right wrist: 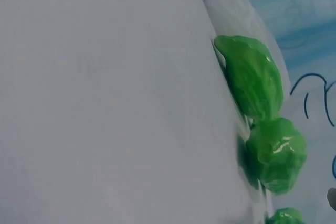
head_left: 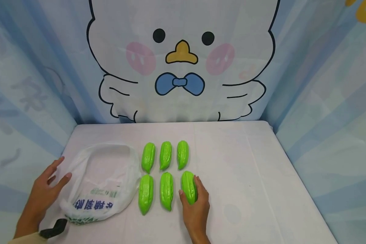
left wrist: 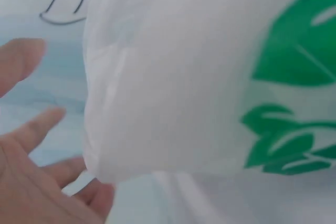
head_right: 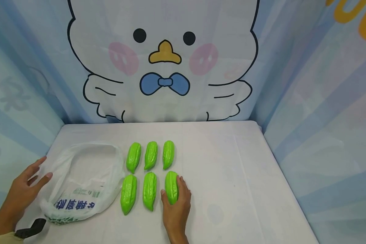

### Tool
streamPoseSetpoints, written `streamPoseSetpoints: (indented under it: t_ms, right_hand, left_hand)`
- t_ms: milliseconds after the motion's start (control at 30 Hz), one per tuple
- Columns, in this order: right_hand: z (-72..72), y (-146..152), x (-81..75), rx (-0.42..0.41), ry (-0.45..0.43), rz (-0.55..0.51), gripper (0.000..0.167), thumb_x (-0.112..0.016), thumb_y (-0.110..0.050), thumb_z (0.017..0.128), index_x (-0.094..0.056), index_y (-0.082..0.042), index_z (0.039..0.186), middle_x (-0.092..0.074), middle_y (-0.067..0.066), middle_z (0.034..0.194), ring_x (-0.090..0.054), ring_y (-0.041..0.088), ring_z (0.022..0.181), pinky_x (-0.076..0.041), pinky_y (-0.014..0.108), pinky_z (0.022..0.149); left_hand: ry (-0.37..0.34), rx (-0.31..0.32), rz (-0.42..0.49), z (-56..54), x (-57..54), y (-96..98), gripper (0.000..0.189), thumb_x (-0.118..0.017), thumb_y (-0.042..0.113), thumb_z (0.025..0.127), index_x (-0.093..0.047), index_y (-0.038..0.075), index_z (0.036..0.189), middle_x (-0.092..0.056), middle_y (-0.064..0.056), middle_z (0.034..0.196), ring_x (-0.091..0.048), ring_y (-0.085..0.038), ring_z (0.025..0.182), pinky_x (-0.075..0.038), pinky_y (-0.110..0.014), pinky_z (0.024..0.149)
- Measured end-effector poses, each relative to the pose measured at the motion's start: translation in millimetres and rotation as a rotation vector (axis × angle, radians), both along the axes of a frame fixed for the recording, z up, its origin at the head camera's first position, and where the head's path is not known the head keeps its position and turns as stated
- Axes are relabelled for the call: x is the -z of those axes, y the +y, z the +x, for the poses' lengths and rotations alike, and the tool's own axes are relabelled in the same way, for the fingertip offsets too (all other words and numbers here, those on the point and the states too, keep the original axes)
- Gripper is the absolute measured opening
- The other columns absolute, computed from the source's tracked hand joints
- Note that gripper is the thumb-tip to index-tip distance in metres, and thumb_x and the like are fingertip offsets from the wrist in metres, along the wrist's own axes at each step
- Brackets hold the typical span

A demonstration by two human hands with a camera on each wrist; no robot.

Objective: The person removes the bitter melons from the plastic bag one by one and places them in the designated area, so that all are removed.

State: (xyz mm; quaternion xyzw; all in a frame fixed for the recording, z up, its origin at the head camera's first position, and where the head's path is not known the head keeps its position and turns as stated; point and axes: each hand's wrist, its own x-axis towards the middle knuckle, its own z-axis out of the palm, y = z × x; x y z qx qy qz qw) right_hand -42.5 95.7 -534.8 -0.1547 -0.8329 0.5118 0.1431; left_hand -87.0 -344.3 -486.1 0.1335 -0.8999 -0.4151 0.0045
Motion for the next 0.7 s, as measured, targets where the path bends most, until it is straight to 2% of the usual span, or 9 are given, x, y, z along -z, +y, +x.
streamPoseSetpoints:
  t_ms: [100, 167, 300, 500, 700]
  right_hand:
    - [-2.6, 8, -0.9, -0.001, 0.031, 0.055, 0.075, -0.087, -0.021, 0.088, -0.055, -0.014, 0.156, -0.054, 0.012, 0.159, -0.046, 0.035, 0.150, -0.034, 0.058, 0.123]
    - [-4.2, 14, -1.8, -0.013, 0.049, 0.088, 0.076, -0.087, -0.023, 0.089, -0.054, -0.013, 0.156, -0.052, 0.015, 0.160, -0.044, 0.039, 0.151, -0.029, 0.062, 0.124]
    - [-8.1, 29, -4.1, -0.056, 0.052, 0.159, 0.080, -0.086, -0.028, 0.089, -0.050, -0.013, 0.159, -0.043, 0.022, 0.165, -0.034, 0.045, 0.156, -0.016, 0.071, 0.125]
    - [-18.9, 58, -9.8, -0.130, -0.005, 0.346, 0.088, -0.080, -0.044, 0.093, -0.038, -0.020, 0.167, -0.022, 0.025, 0.174, -0.012, 0.054, 0.161, -0.003, 0.080, 0.122]
    - [-34.6, 92, -14.9, -0.195, -0.065, 0.531, 0.088, -0.071, -0.056, 0.096, -0.030, -0.029, 0.170, -0.009, 0.023, 0.178, -0.001, 0.059, 0.161, -0.002, 0.086, 0.118]
  left_hand:
    - [0.040, -0.025, -0.114, -0.8, -7.7, 7.2, 0.087, -0.055, 0.045, 0.107, -0.008, 0.012, 0.172, 0.009, -0.029, 0.175, 0.003, -0.063, 0.157, -0.007, -0.086, 0.117]
    - [0.101, -0.018, -0.195, 0.5, -9.7, 12.9, 0.090, -0.055, 0.045, 0.106, -0.007, 0.009, 0.172, 0.013, -0.030, 0.174, 0.007, -0.062, 0.158, -0.001, -0.088, 0.116]
    - [0.215, 0.017, -0.339, -0.8, -11.0, 30.2, 0.097, -0.054, 0.055, 0.104, -0.005, 0.008, 0.172, 0.018, -0.026, 0.175, 0.011, -0.057, 0.160, 0.000, -0.089, 0.113]
    - [0.304, 0.110, -0.478, -7.3, -13.0, 58.9, 0.106, -0.047, 0.078, 0.097, -0.007, 0.016, 0.173, 0.025, -0.016, 0.175, 0.020, -0.052, 0.161, 0.001, -0.085, 0.118]
    - [0.309, 0.234, -0.577, -14.4, -11.0, 81.2, 0.108, -0.052, 0.079, 0.094, -0.010, 0.019, 0.173, 0.025, -0.016, 0.175, 0.023, -0.053, 0.159, 0.004, -0.086, 0.117]
